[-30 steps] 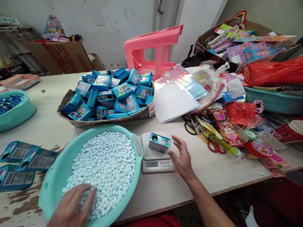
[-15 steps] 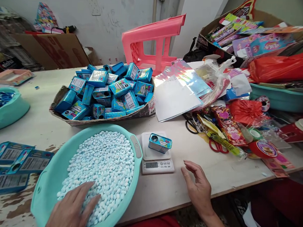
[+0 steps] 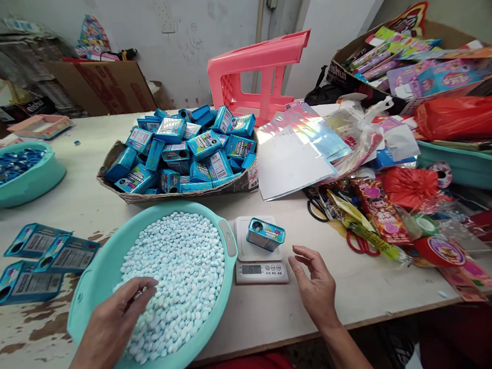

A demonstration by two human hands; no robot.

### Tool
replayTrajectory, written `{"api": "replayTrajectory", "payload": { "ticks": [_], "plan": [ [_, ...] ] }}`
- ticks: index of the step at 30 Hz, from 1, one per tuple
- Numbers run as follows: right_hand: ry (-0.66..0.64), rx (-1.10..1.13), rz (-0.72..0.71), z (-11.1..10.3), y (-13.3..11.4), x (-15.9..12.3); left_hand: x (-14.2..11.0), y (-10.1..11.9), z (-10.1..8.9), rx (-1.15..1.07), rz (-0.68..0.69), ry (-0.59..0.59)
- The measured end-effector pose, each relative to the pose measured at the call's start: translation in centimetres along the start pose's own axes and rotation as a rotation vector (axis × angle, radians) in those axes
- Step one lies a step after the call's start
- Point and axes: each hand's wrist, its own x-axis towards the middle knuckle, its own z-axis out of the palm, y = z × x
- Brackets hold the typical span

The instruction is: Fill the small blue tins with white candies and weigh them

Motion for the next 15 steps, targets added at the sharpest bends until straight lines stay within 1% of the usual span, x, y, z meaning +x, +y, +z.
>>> {"api": "replayTrajectory", "payload": {
  "ticks": [2,5,6,7,8,10,12,14,15],
  "plan": [
    [-0.014,0.042,0.014,1.0,-0.4,0.9,0.1,-0.3,-0.1,0.032,0.014,-0.008],
    [-0.097,0.068,0.040,2.7,-1.2,2.6,0.2,-0.2,0.3,0.058,0.112,0.010],
    [-0.135,0.068,0.043,3.1,-1.8,3.1,0.1,0.2,0.4,0.024,0.108,0.033],
    [-0.165,0.065,0.030,3.3,-2.5,3.6,-0.1,0.7,0.6,-0.042,0.072,0.049],
    [-0.180,0.056,-0.002,3.3,-3.5,4.1,-0.3,1.5,0.7,-0.141,0.007,0.060],
    [-0.172,0.030,-0.120,3.2,-5.9,4.7,-0.6,3.6,0.9,-0.446,-0.162,0.059],
    [-0.184,0.019,-0.279,3.1,-8.7,5.1,-0.6,6.1,1.0,-0.864,-0.307,0.047],
    [-0.269,0.003,-0.449,3.6,-11.0,5.2,0.0,8.4,1.2,-1.297,-0.392,0.031],
    [-0.320,-0.017,-0.530,4.1,-11.9,5.3,0.5,9.3,1.2,-1.477,-0.429,0.010]
  ]
}}
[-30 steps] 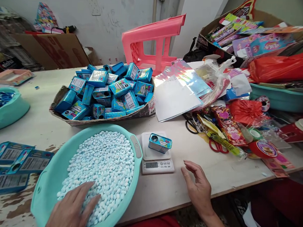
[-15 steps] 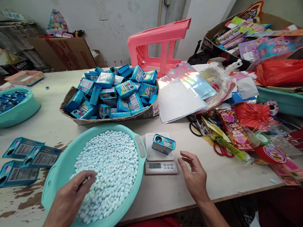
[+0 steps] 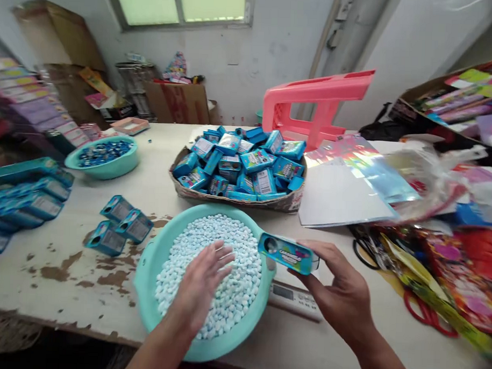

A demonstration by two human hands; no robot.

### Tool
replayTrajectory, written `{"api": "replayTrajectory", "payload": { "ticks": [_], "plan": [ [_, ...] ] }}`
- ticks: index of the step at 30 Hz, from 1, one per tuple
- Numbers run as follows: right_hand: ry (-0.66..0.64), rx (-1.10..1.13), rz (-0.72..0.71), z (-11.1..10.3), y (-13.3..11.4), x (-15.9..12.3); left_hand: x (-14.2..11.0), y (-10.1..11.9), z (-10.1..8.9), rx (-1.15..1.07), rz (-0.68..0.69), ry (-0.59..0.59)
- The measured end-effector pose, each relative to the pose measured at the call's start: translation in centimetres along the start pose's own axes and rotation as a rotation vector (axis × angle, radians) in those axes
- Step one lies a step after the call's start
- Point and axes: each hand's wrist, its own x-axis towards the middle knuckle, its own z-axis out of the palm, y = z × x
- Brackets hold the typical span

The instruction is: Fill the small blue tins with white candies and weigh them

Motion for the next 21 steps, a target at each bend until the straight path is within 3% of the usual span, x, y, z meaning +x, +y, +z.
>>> {"api": "replayTrajectory", "payload": {
  "ticks": [4,11,16,21],
  "plan": [
    [-0.111,-0.120,-0.170,2.7,-1.6,1.6,1.2,0.6,2.2,-0.331,-0.104,-0.046],
    [-0.104,-0.154,-0.292,4.5,-3.4,2.0,0.8,1.6,1.4,-0.415,-0.038,-0.010],
    [-0.113,-0.154,-0.212,6.1,-2.7,1.6,0.8,1.6,0.4,-0.422,0.016,0.003],
    [-0.126,-0.073,-0.092,6.9,-2.5,1.2,0.9,1.6,-1.0,-0.288,0.069,-0.017]
  ]
}}
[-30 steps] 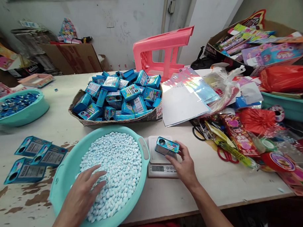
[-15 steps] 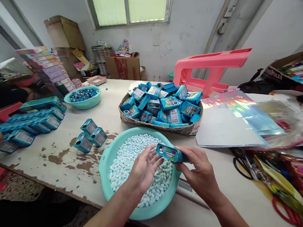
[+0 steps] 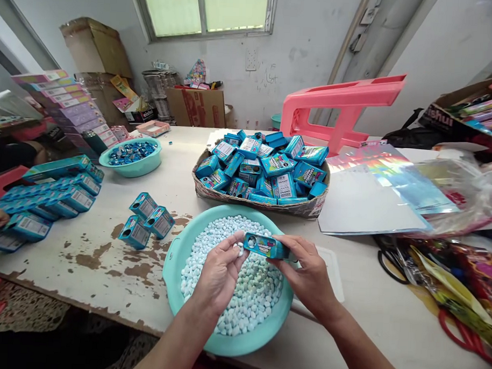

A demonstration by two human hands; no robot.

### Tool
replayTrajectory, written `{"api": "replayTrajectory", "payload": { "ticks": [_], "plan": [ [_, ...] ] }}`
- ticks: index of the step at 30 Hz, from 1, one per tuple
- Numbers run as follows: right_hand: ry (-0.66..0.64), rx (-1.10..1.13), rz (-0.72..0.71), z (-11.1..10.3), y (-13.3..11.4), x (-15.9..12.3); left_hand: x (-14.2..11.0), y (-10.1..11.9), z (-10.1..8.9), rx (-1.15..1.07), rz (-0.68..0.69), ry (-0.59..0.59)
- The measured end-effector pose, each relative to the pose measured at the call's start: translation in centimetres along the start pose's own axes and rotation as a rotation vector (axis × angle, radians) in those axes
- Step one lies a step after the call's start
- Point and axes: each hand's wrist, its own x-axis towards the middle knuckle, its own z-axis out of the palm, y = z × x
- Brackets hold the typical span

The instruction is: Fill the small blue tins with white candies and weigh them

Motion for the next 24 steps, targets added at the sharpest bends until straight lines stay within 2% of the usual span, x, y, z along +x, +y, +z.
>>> {"api": "replayTrajectory", "payload": {
  "ticks": [3,6,9,11,14,19,21,24],
  "plan": [
    [0.009,0.074,0.065,0.1,-0.3,-0.1,0.1,0.8,-0.9,0.163,0.093,-0.001],
    [0.004,0.167,0.121,0.6,-0.7,-0.2,0.0,2.5,-1.2,0.531,0.245,-0.050],
    [-0.033,0.283,0.174,1.6,-1.2,-0.5,-0.2,4.4,-0.7,1.000,0.471,-0.223],
    [-0.048,0.353,0.226,2.3,-1.5,-0.6,-0.2,5.3,-0.2,1.181,0.563,-0.365],
    [-0.031,0.410,0.294,3.0,-1.8,-0.7,0.2,5.8,0.1,1.310,0.615,-0.448],
    [-0.010,0.467,0.356,3.2,-1.9,-0.6,0.3,5.7,0.4,1.415,0.674,-0.428],
    [-0.020,0.500,0.389,3.0,-1.6,-0.7,0.2,5.9,0.3,1.384,0.676,-0.383],
    [-0.043,0.606,0.442,2.5,-0.9,-0.8,0.1,6.3,-0.7,1.316,0.633,-0.243]
  ]
}}
